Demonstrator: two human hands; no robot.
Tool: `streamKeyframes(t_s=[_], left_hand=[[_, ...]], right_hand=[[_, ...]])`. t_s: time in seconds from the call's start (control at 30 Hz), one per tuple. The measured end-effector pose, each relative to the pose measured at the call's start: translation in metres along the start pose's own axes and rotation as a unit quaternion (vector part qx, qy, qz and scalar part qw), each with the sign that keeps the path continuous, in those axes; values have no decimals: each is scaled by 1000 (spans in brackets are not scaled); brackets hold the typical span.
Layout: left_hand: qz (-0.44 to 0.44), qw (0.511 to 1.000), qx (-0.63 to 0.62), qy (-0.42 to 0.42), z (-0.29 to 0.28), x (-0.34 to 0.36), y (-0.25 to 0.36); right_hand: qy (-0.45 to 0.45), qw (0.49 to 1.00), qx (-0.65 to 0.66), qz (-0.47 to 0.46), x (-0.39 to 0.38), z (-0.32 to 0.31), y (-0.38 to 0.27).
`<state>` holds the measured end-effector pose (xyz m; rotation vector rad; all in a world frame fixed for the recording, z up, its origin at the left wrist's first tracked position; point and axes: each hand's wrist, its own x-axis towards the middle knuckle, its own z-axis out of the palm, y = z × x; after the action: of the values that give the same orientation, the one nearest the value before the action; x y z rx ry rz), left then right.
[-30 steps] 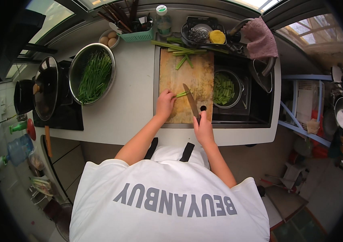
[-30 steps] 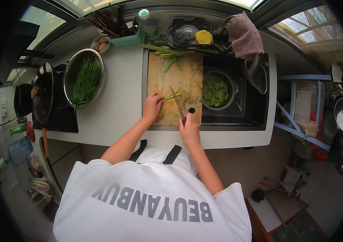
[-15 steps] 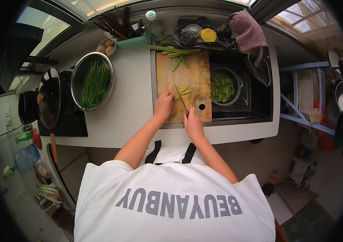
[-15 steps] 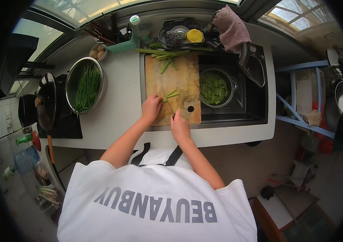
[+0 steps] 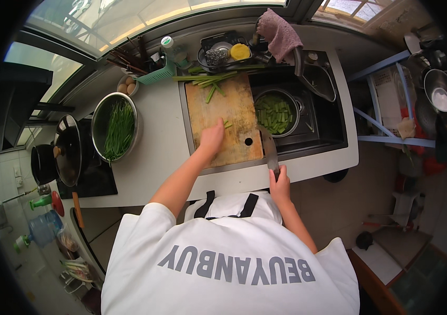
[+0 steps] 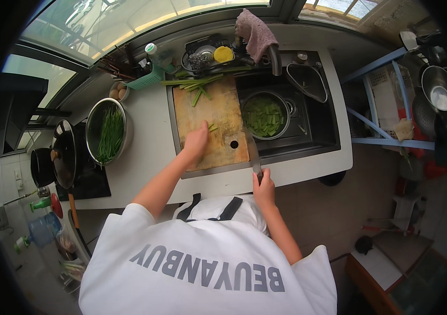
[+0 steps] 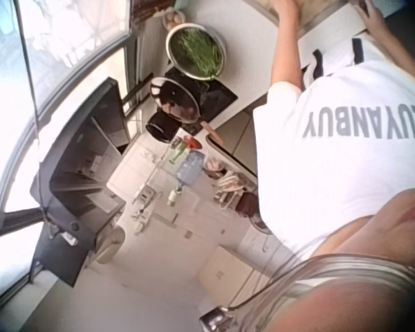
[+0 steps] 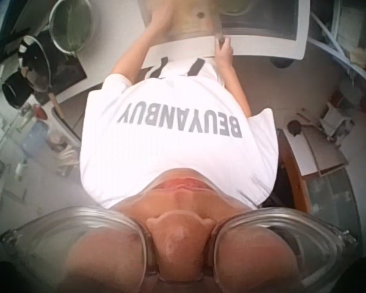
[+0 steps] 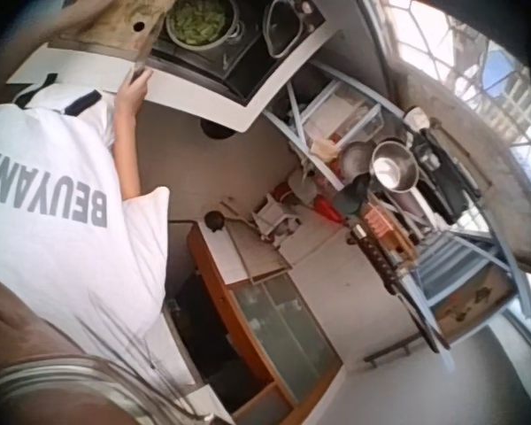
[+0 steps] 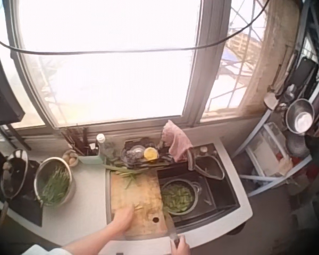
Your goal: The person chops green vegetables on a wooden cutting board using a knife, then transfers the pieces into a metal colander in the sink. The person rinses the vegetables under running water and places the colander on the counter.
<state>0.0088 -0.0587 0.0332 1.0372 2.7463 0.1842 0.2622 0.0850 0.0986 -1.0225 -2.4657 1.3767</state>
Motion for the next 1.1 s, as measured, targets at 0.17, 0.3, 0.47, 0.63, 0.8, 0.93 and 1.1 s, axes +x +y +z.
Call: streamKeyframes(t_s=[0.17,0.3,0.47,0.63,0.8,0.93,1.1], left_hand=[[-21,994,34,-103,5,22,13],[-10,989,23,-142,-5,42,63],[-8,979,-191,-69,-13,82,139],[-59,969,-227,82,-30,97,139],[-288,925,-165,184,-29,106,44],[-325,933,-111,110,7,105,-38],[-203,956,-204,65,0,86,-58]], right_hand=[[32,999,-10,12,-9,-32,24],[61,998,17,29,-12,-54,42],[82,996,23,32,-3,-79,49],[113,993,12,33,2,-103,69],[127,991,-3,44,8,-118,89],[113,993,-4,25,20,-122,93],[65,997,-21,26,29,-130,84]])
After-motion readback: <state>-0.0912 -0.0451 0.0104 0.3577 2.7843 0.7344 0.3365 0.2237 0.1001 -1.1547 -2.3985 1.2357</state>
